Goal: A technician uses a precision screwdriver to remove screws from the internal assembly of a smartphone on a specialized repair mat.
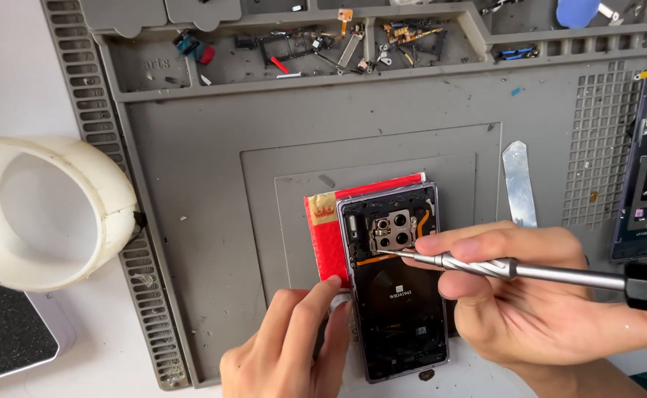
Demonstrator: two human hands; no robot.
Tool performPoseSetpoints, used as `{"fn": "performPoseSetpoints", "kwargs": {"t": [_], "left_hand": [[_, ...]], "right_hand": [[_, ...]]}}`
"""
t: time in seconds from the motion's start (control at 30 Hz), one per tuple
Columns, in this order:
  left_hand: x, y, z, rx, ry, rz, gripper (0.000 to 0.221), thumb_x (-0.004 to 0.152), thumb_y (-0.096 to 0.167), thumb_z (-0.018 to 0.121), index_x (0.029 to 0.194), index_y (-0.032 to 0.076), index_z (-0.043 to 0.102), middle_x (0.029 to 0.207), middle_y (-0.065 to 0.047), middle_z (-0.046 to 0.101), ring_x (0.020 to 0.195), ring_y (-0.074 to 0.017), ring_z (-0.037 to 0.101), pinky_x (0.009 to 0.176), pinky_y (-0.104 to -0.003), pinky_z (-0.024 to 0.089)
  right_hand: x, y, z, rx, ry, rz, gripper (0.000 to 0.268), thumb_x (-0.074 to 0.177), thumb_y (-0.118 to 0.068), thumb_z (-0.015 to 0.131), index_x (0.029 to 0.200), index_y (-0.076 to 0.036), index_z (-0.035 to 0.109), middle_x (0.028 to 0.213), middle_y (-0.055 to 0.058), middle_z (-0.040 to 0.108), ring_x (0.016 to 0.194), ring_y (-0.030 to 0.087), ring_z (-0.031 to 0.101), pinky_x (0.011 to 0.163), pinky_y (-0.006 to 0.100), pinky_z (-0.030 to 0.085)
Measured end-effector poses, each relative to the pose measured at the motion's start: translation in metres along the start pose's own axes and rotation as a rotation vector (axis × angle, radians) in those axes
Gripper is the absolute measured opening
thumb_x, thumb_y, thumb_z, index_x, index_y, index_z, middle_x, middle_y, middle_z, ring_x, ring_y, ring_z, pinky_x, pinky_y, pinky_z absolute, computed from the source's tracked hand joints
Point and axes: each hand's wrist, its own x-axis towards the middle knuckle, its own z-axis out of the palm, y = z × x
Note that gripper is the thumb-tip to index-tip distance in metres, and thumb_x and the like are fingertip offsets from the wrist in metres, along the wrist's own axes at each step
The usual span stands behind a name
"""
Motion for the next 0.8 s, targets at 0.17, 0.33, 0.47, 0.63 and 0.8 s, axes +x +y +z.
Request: {"fn": "performPoseSetpoints", "kwargs": {"t": [0.17,0.33,0.47,0.63,0.8], "left_hand": [[0.000,-0.001,0.000,0.038,0.003,0.041,0.013,0.099,0.028,0.066,0.111,0.024,0.069,0.082,0.013,0.058,0.042,-0.0082,0.032,0.033,-0.023,0.022],[0.004,-0.001,-0.003,-0.002,0.007,0.076,0.014,0.100,0.027,0.063,0.111,0.020,0.069,0.081,0.010,0.057,0.042,-0.0090,0.033,0.032,-0.024,0.023],[0.005,-0.001,-0.010,-0.088,-0.106,0.051,0.019,0.097,0.026,0.066,0.116,0.021,0.066,0.081,0.008,0.052,0.043,-0.0123,0.032,0.028,-0.025,0.028],[0.013,-0.002,-0.020,-0.006,-0.171,0.093,0.023,0.099,0.036,0.062,0.117,0.022,0.065,0.080,0.007,0.051,0.038,-0.0142,0.047,0.026,-0.032,0.035],[0.036,0.001,-0.029,0.009,-0.126,0.303,0.013,0.102,0.022,0.064,0.114,0.018,0.062,0.103,0.001,0.056,0.041,-0.0167,0.047,0.024,-0.035,0.031]], "right_hand": [[0.009,-0.013,0.015,-0.171,0.126,-0.261,0.092,0.083,0.006,0.061,0.146,-0.040,0.012,0.079,0.032,0.059,0.057,0.036,0.073,0.056,0.045,0.067],[0.013,-0.016,0.018,-0.139,0.131,-0.289,0.089,0.086,0.010,0.060,0.147,-0.036,0.014,0.082,0.035,0.057,0.057,0.035,0.072,0.052,0.040,0.063],[0.009,-0.013,0.016,-0.047,0.137,-0.250,0.084,0.092,0.012,0.059,0.147,-0.034,0.015,0.088,0.034,0.057,0.061,0.037,0.072,0.052,0.038,0.063],[0.010,-0.024,0.013,-0.103,0.092,-0.321,0.082,0.090,0.010,0.058,0.143,-0.033,0.013,0.085,0.032,0.055,0.056,0.036,0.070,0.058,0.045,0.068],[0.005,-0.020,0.003,-0.118,0.193,-0.311,0.079,0.101,0.003,0.062,0.155,-0.030,0.014,0.097,0.034,0.058,0.068,0.039,0.075,0.066,0.044,0.068]]}}
